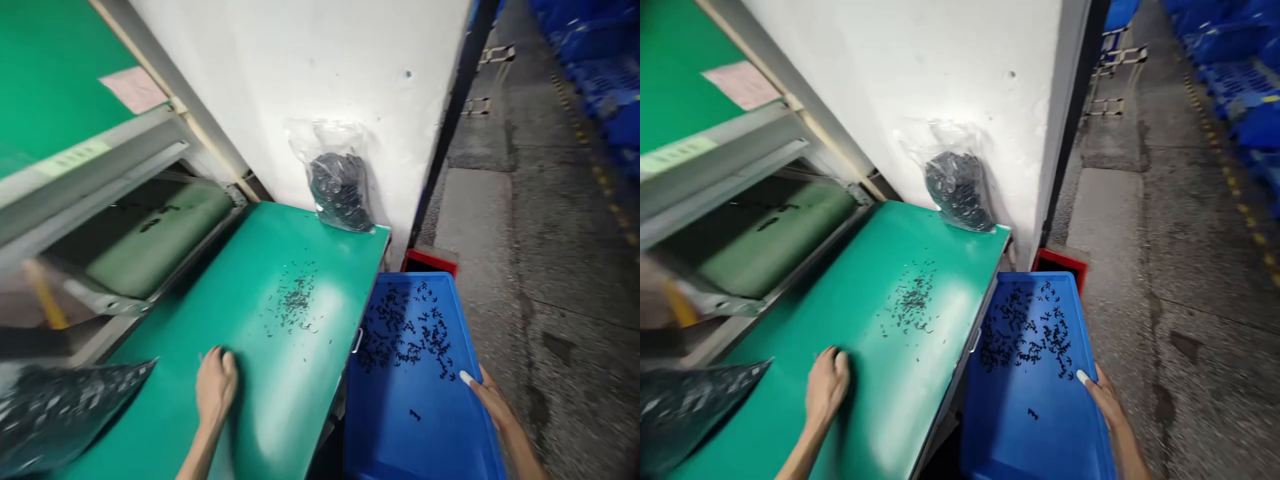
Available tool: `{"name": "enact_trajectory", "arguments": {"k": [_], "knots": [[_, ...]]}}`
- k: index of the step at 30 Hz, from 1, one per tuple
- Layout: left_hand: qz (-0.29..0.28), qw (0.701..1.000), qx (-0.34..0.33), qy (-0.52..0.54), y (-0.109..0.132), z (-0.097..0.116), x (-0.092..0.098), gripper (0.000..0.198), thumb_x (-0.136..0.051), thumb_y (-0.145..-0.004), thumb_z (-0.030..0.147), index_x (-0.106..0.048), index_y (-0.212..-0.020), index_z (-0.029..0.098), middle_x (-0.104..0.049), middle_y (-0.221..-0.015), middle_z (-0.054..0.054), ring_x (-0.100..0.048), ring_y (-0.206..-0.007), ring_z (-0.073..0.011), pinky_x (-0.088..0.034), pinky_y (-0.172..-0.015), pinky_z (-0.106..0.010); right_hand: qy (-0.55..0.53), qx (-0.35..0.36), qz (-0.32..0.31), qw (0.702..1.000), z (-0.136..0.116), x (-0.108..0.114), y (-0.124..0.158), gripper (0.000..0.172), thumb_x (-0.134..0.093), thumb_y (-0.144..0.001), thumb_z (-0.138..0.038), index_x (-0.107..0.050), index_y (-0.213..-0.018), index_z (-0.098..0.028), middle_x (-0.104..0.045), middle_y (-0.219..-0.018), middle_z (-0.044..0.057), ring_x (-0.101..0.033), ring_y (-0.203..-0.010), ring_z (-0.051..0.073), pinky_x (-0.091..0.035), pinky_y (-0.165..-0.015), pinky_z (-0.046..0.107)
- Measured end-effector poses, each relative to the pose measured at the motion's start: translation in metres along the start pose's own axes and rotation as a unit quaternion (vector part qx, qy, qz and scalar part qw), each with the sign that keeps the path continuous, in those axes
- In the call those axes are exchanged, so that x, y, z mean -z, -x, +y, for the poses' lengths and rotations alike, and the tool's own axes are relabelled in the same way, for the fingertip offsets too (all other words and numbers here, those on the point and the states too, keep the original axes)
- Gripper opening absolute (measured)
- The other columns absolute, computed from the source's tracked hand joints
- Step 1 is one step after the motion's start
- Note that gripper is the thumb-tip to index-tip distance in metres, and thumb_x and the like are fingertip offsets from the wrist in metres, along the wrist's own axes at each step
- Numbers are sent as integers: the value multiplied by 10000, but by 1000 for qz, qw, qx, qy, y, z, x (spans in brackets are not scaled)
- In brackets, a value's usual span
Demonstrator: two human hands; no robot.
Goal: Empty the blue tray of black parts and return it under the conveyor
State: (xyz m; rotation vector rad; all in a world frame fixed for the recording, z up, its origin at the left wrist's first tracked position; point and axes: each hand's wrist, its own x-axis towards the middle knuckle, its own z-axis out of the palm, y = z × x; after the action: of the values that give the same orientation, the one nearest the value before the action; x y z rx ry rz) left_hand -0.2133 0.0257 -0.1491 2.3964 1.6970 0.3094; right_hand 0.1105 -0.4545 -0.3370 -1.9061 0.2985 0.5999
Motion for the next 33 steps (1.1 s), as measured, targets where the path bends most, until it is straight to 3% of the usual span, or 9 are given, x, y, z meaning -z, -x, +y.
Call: {"name": "enact_trajectory", "arguments": {"k": [4, 10, 17, 21, 23, 26, 29, 31, 33], "knots": [[7, 1000, -23, 18, -44, 21, -10, 583, -194, -897, 376, -473, -1262, 17, -455, -1396, -229, -374, -1333, -295, -289, -1119, -463, -83, -45, -159, 983, -23, -53, -6, 898, -698, -523, -459, -454, -1344, -188, -687, -1069, 149, -670, -904, 325, -550, -776, 390], [-34, 994, -89, 62, -70, 64, -35, 600, -182, -928, 423, -438, -1305, 33, -353, -1475, -218, -239, -1405, -308, -190, -1145, -529, -143, -49, -160, 975, -39, -101, 21, 897, -739, -562, -456, -424, -1352, -170, -683, -1077, 143, -673, -878, 295, -543, -765, 383], [-117, 959, -212, 148, -1, 133, -54, 602, -240, -925, 482, -406, -1357, 96, -337, -1500, -156, -207, -1420, -263, -171, -1178, -481, -207, -52, -107, 971, -25, -130, 83, 917, -749, -573, -514, -391, -1370, -238, -695, -1068, 62, -663, -927, 280, -555, -790, 401], [-163, 929, -273, 190, 54, 163, -54, 552, -245, -935, 448, -378, -1383, 155, -392, -1478, -107, -311, -1382, -224, -292, -1151, -426, -229, -65, -90, 967, -29, -126, 98, 890, -759, -577, -492, -406, -1360, -256, -711, -1021, 49, -672, -896, 288, -572, -754, 405], [-161, 920, -290, 209, 61, 164, -49, 535, -233, -937, 451, -361, -1393, 204, -407, -1476, -60, -356, -1360, -188, -354, -1119, -372, -237, -60, -85, 966, -33, -119, 100, 885, -767, -572, -470, -415, -1353, -245, -706, -1041, 56, -666, -919, 289, -570, -771, 402], [-113, 930, -270, 221, 21, 150, -37, 575, -187, -933, 471, -339, -1400, 172, -355, -1504, -84, -293, -1392, -209, -292, -1146, -409, -247, -53, -71, 965, -35, -109, 101, 870, -758, -595, -464, -405, -1360, -248, -689, -1095, 62, -652, -969, 287, -563, -800, 404], [-53, 958, -198, 200, -64, 135, -28, 635, -181, -922, 455, -335, -1365, 27, -265, -1512, -223, -134, -1433, -307, -131, -1165, -543, -258, -45, -62, 963, -33, -104, 104, 857, -748, -626, -464, -384, -1376, -264, -670, -1142, 64, -644, -999, 282, -553, -828, 409], [-42, 968, -169, 182, -115, 136, -28, 650, -170, -917, 429, -290, -1355, -35, -221, -1501, -292, -106, -1428, -361, -131, -1124, -625, -268, -37, -62, 961, -31, -105, 106, 851, -747, -639, -459, -375, -1381, -272, -659, -1166, 65, -636, -1021, 279, -546, -848, 412], [-56, 967, -184, 169, -142, 149, -35, 638, -192, -910, 426, -350, -1315, -42, -273, -1471, -313, -163, -1409, -388, -157, -1101, -648, -279, -32, -64, 958, -28, -109, 109, 836, -750, -645, -455, -385, -1374, -271, -652, -1180, 71, -625, -1046, 279, -540, -861, 412]]}}
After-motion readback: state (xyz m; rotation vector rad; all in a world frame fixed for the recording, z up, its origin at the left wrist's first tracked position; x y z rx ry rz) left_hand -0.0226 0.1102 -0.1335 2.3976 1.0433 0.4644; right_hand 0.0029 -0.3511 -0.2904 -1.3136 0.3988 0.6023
